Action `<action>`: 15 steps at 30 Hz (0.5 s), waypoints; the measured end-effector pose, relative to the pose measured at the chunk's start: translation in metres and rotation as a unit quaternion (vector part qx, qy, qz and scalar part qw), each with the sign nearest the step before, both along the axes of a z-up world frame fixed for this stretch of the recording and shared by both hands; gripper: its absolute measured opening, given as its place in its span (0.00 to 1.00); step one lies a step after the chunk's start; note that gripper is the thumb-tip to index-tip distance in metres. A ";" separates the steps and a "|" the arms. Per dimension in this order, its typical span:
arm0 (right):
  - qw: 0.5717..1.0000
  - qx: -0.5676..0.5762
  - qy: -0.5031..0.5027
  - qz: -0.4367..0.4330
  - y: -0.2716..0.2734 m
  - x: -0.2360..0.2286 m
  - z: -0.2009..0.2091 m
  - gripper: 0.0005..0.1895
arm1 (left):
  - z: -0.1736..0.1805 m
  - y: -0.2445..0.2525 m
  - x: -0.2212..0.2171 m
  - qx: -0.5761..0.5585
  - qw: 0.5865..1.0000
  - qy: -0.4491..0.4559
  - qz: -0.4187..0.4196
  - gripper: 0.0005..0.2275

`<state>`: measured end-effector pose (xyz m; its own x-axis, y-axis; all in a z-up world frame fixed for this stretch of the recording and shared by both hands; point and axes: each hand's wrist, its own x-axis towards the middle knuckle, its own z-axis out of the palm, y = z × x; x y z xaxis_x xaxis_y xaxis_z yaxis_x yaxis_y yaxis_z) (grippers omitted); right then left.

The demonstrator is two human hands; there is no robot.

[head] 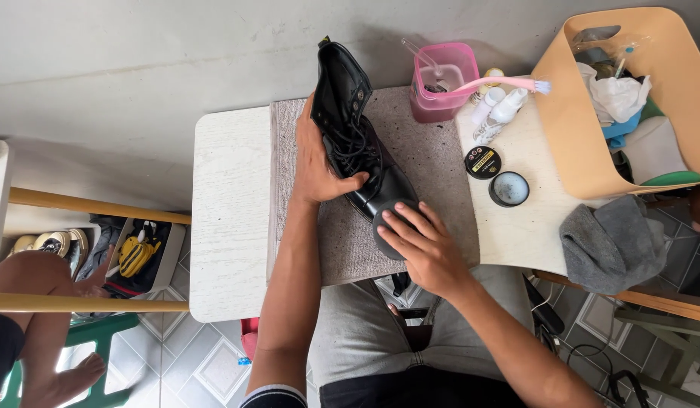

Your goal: The person holds a black leather boot and uses a round polishing sponge to rub the surface. They rotate the boot to polish the toe, sides, and heel, then place it on a towel to continue polishing the upper sections and laces.

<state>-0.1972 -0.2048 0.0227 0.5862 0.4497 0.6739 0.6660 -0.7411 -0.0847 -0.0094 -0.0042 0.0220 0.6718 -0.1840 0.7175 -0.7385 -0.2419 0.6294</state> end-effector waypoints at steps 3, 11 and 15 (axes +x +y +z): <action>0.998 0.022 0.059 0.027 -0.034 0.018 -0.025 0.31 | -0.006 0.003 0.005 0.012 1.000 -0.005 -0.013 0.58; 0.997 0.017 0.035 0.066 -0.012 0.013 -0.024 0.27 | 0.000 0.002 0.003 -0.011 1.000 -0.003 -0.025 0.56; 0.995 0.046 0.090 -0.006 -0.037 0.023 -0.029 0.34 | 0.000 -0.001 0.002 -0.011 1.000 0.000 -0.017 0.56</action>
